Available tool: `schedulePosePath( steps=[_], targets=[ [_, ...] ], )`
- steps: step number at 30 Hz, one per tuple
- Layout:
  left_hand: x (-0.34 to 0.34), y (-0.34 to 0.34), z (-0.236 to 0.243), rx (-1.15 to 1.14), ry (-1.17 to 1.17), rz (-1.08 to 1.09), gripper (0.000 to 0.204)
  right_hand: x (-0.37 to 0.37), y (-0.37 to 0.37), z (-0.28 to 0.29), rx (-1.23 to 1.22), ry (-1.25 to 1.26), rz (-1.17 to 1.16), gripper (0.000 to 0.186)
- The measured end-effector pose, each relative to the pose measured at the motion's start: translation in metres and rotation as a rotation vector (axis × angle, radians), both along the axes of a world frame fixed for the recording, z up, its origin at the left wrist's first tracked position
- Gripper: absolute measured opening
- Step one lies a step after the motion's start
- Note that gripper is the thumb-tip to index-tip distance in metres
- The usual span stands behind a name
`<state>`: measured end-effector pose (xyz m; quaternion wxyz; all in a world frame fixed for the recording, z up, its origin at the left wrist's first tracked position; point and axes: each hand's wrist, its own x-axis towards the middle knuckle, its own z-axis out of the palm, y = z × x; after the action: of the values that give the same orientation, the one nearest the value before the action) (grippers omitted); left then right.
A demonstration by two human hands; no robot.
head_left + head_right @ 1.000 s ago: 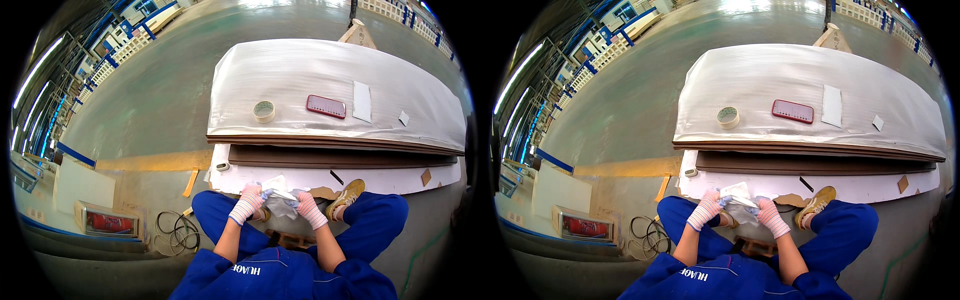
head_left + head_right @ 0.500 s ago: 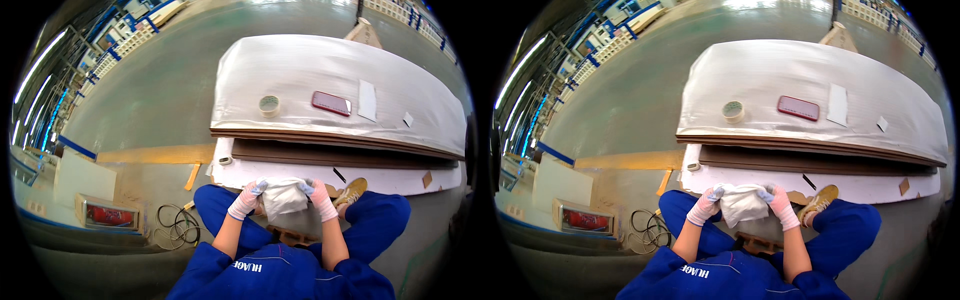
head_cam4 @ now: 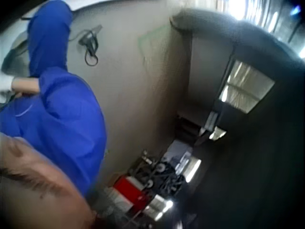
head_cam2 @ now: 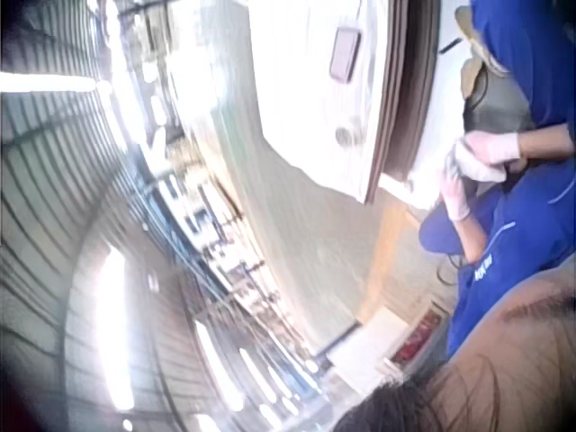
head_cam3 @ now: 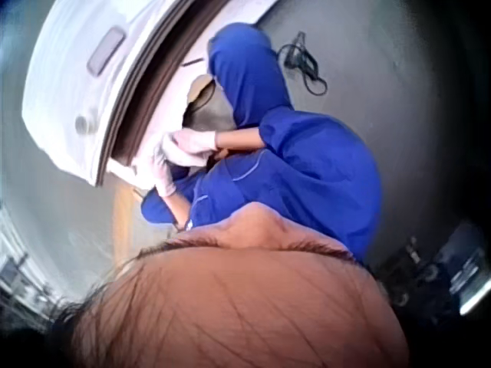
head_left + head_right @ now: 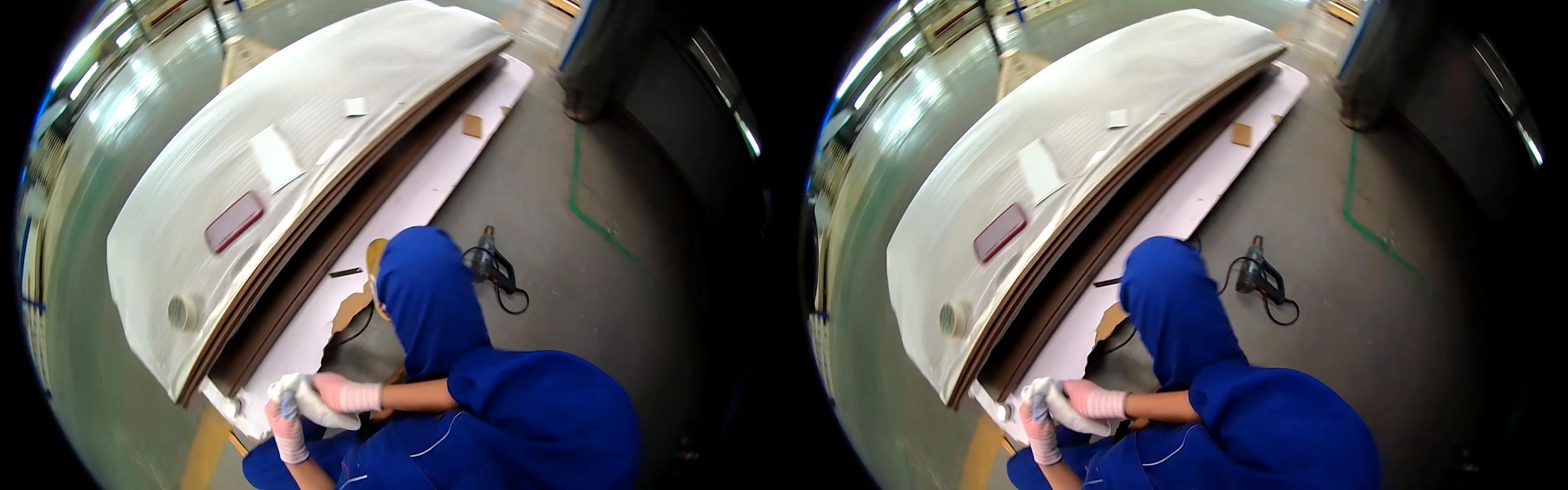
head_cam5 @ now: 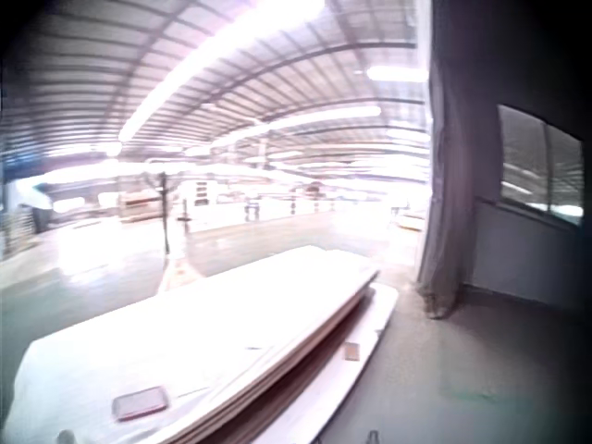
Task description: The person wipes the edge of a wooden furniture piece with a cloth, then uses a heat gun to apply heat to the edge while continuing to wipe. The person puts on gloves and continues to heat and wipe the edge of the furniture piece.
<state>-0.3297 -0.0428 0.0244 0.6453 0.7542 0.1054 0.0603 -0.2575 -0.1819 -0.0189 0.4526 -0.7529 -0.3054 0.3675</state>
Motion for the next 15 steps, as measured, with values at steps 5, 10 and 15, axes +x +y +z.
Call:
schedulePosePath(
  steps=[5, 10, 15],
  targets=[
    [0.032, 0.007, -0.017, -0.493, -0.010, 0.167, 0.045, 0.034, -0.189, 0.135, 0.827, 0.205, -0.454, 0.044],
    [0.049, 0.008, -0.071, -0.510, 0.350, 0.295, 0.036, 0.108, -0.345, 0.018, 0.606, -0.232, -1.351, 0.033],
    [0.036, 0.006, -0.152, -0.541, 0.556, 0.374, 0.029, 0.117, -0.493, -0.288, -0.544, -0.079, -1.543, 0.043]
  ],
)
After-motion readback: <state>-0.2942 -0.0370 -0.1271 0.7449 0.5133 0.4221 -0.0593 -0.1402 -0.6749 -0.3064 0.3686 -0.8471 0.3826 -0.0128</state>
